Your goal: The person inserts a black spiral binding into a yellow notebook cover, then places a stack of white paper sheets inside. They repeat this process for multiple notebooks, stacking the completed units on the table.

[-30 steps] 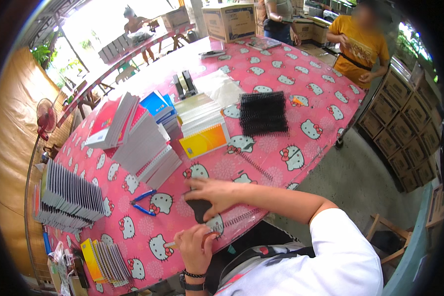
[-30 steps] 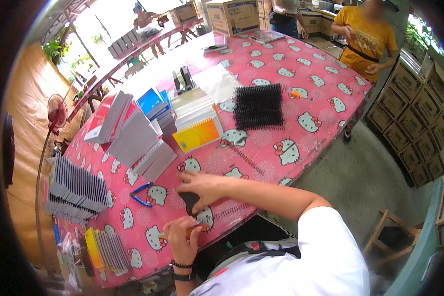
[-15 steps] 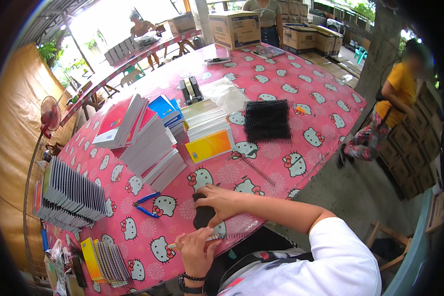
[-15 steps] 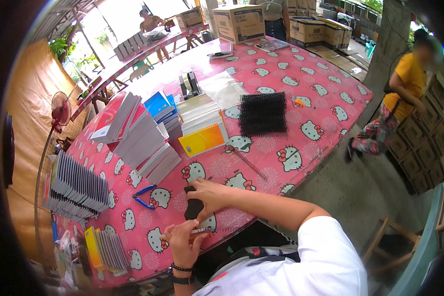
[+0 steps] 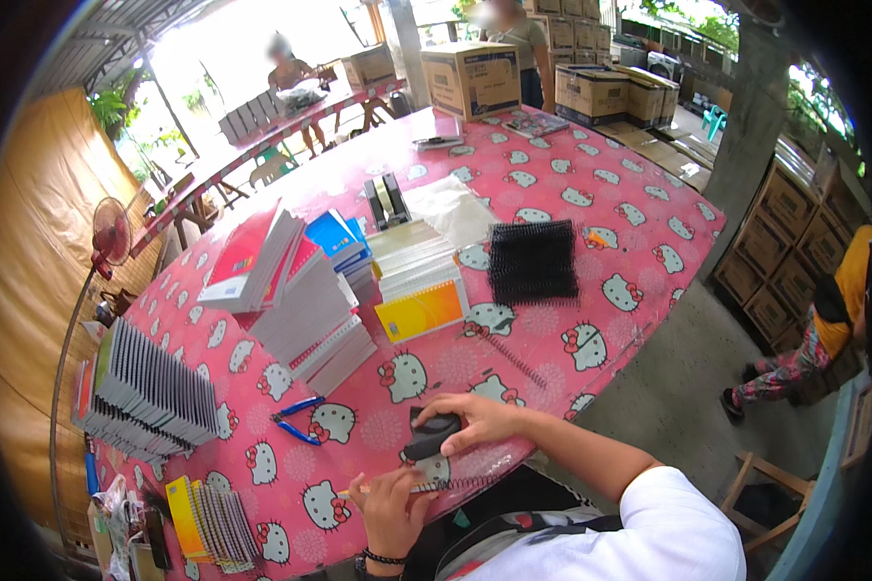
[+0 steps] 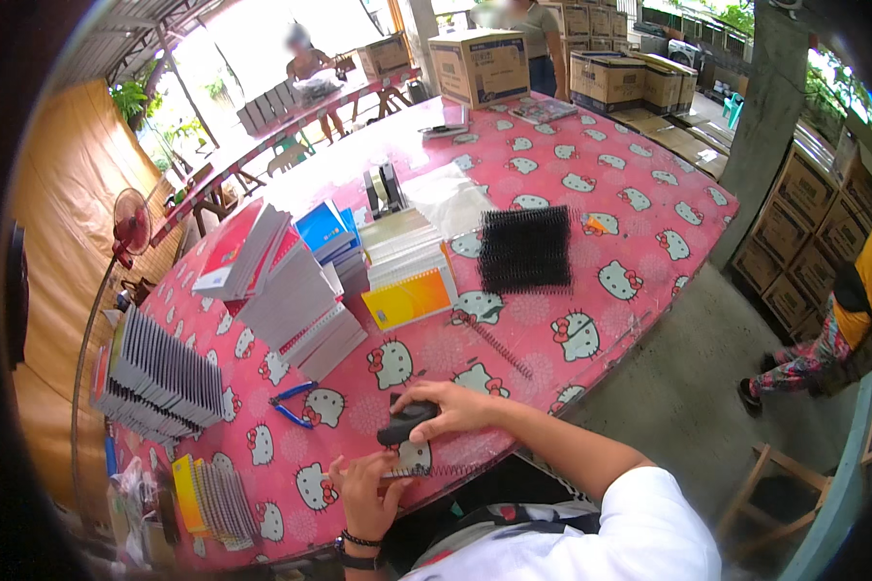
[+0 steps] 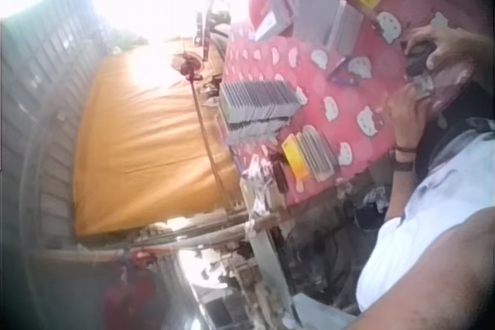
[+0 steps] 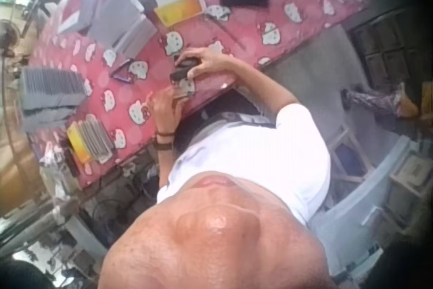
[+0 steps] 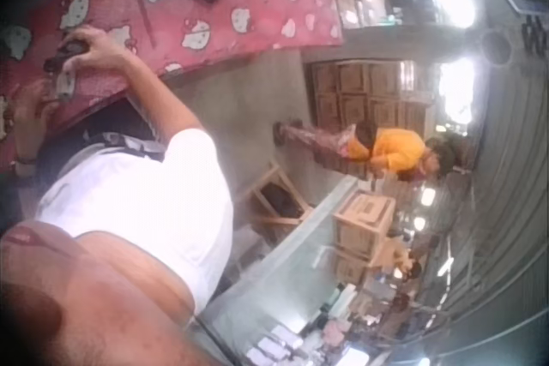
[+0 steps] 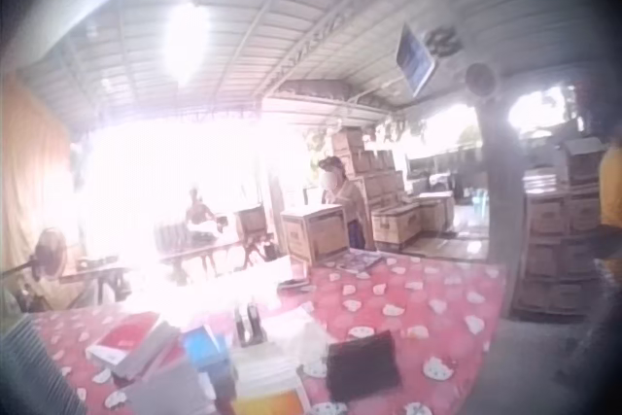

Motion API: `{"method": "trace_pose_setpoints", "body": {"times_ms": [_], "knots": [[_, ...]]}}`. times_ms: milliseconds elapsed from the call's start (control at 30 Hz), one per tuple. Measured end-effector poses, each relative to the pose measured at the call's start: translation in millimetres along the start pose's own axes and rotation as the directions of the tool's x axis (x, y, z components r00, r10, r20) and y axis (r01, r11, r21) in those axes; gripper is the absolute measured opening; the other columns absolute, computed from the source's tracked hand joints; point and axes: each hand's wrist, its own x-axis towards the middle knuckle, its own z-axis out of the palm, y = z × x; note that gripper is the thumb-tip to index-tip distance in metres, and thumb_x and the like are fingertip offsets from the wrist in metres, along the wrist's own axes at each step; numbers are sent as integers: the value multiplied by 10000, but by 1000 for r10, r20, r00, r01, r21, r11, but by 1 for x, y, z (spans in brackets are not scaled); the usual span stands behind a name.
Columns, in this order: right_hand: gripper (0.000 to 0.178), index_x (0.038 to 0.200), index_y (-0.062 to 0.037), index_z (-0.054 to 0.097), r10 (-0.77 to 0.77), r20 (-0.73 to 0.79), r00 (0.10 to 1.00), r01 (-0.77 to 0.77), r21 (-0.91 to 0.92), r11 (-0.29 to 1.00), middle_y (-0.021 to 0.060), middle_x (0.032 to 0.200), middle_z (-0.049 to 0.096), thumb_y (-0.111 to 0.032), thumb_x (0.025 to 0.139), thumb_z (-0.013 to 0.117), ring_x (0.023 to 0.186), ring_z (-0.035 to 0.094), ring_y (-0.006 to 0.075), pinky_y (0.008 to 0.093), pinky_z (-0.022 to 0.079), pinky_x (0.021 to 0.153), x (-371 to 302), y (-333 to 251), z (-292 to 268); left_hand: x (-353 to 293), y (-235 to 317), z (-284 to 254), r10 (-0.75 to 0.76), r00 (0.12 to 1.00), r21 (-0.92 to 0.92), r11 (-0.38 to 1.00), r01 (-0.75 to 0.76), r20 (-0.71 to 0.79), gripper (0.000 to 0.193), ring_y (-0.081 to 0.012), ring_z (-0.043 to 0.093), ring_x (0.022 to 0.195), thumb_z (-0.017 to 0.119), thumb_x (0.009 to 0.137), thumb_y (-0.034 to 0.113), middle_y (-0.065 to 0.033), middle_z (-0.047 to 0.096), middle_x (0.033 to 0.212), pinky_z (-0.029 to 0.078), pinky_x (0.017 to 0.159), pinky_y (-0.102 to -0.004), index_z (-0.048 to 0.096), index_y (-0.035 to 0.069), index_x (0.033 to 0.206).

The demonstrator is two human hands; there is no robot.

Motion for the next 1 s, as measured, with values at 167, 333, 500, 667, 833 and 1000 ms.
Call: {"method": "trace_pose_setpoints", "body": {"times_ms": [167,333,500,667,833,1000], "knots": [[652,1259,-35,543,16,87,996,-37,247,968,108,1223,525,-456,792,716,1164,478,207,334,345,1008,-1,0,2,0,-2,-5,-11,997,12,1000,10,75,194,-203,595,889,686,776,212,-4,648,880,246,977,-467,638,127,943],[597,1235,-34,557,-16,121,993,-17,266,964,108,1188,567,-461,832,666,1127,509,207,335,374,982,-3,4,4,-6,-10,1,25,999,8,1000,-26,34,220,-216,592,891,693,770,243,-9,645,882,232,991,-478,640,130,951],[557,1194,-40,591,-85,141,986,38,305,951,104,1184,578,-462,836,654,1121,517,204,344,386,970,-5,-3,8,2,5,-14,-50,994,30,998,53,-94,297,-184,586,898,793,638,304,15,632,860,215,1009,-483,652,153,850],[513,1149,-60,618,39,157,987,-38,-9,999,128,1147,568,-432,803,687,1142,510,251,363,383,973,-5,-22,29,-13,-23,-4,-27,998,115,993,33,-53,306,-196,578,852,807,582,225,18,618,795,210,1019,-487,651,153,836],[483,1136,-74,630,-116,127,985,80,260,962,135,1095,582,-389,781,718,1086,537,267,364,414,935,-3,-31,31,-14,-23,-4,-81,994,61,994,86,-80,386,-205,580,811,804,581,194,9,626,779,211,1023,-486,638,134,924],[504,1138,-60,633,144,105,984,-141,-30,990,155,1154,586,-407,781,717,1183,509,289,383,375,1004,6,-25,25,-12,-18,-3,-155,981,-30,988,152,-119,645,-193,597,814,826,605,273,8,644,786,212,1021,-494,550,99,1161]]}}
